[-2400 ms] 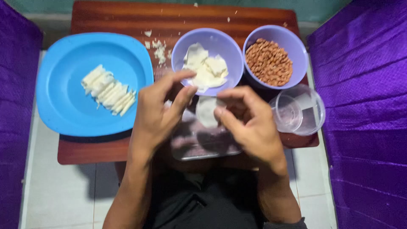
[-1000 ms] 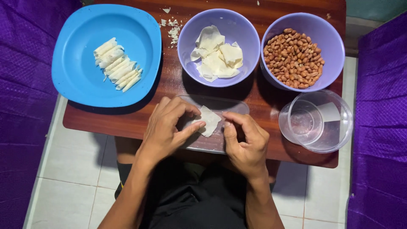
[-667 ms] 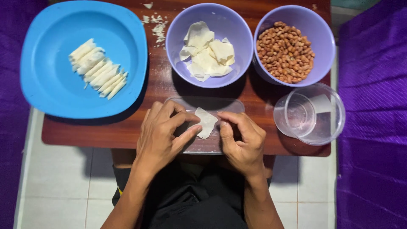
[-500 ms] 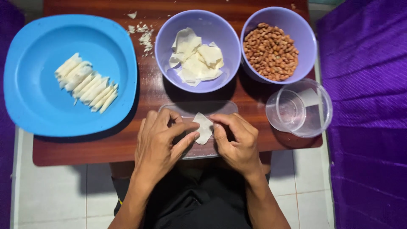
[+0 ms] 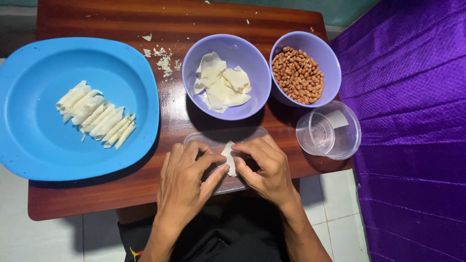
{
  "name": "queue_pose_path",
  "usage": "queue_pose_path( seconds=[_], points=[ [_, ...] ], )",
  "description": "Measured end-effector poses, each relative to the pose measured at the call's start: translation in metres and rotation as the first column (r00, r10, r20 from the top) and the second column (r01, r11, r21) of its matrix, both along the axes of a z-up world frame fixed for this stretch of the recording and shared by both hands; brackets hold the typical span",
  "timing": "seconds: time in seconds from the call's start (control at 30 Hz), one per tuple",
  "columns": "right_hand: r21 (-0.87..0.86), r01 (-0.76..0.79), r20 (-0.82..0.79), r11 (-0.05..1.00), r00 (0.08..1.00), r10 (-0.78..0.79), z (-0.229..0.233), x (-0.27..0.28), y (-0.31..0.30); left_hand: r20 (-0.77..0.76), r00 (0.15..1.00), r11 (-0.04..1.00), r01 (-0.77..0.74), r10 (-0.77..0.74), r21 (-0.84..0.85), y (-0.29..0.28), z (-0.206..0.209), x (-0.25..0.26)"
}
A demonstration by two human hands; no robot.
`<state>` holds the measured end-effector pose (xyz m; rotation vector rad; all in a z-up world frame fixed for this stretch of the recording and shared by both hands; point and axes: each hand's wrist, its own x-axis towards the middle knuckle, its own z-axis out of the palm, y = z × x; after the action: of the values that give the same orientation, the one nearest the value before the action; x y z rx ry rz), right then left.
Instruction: Tearing dough into small pieces, placing a peanut on each, and rolling them into sticks
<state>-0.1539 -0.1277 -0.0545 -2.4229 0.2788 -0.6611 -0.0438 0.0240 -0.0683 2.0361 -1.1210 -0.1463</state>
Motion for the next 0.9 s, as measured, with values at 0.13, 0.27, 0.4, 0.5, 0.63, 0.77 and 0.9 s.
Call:
queue_pose_path(
  seconds=[0.13,0.27,0.4,0.5,0.63,0.77,0.9],
  points=[
    [0.035,0.006,0.042,0.999,0.999,-0.007,-0.001,-0.003,0.000,-0.007,1.000,1.000,-0.009,0.009,-0.010,0.000,0.000,-0.001],
    [0.038,-0.033,0.101,0.999,0.994,0.029,-0.001,-0.005,0.000,-0.018,1.000,1.000,-0.015,0.015,-0.005,-0.001,0.000,-0.002],
    [0.033,-0.037,0.125,0.999,0.992,0.033,-0.009,-0.009,-0.003,-0.002,1.000,1.000,-0.013,0.013,0.002,-0.001,0.000,-0.002],
    [-0.002,-0.037,0.065,0.999,0.997,0.037,0.003,-0.005,-0.001,-0.005,1.000,1.000,-0.028,0.028,0.011,-0.002,-0.001,-0.003],
    [0.038,-0.029,0.119,0.999,0.993,0.025,0.002,-0.006,-0.002,-0.001,0.999,0.999,-0.035,0.035,0.005,-0.004,0.002,-0.004],
    [-0.011,-0.024,0.113,1.000,0.993,0.025,0.003,-0.005,-0.003,-0.023,1.000,1.000,-0.018,0.017,-0.004,-0.004,0.006,-0.004],
    [-0.046,-0.017,0.079,0.999,0.997,0.021,0.006,-0.004,-0.003,0.019,0.999,0.997,-0.025,0.026,-0.070,0.000,0.000,-0.007]
  ],
)
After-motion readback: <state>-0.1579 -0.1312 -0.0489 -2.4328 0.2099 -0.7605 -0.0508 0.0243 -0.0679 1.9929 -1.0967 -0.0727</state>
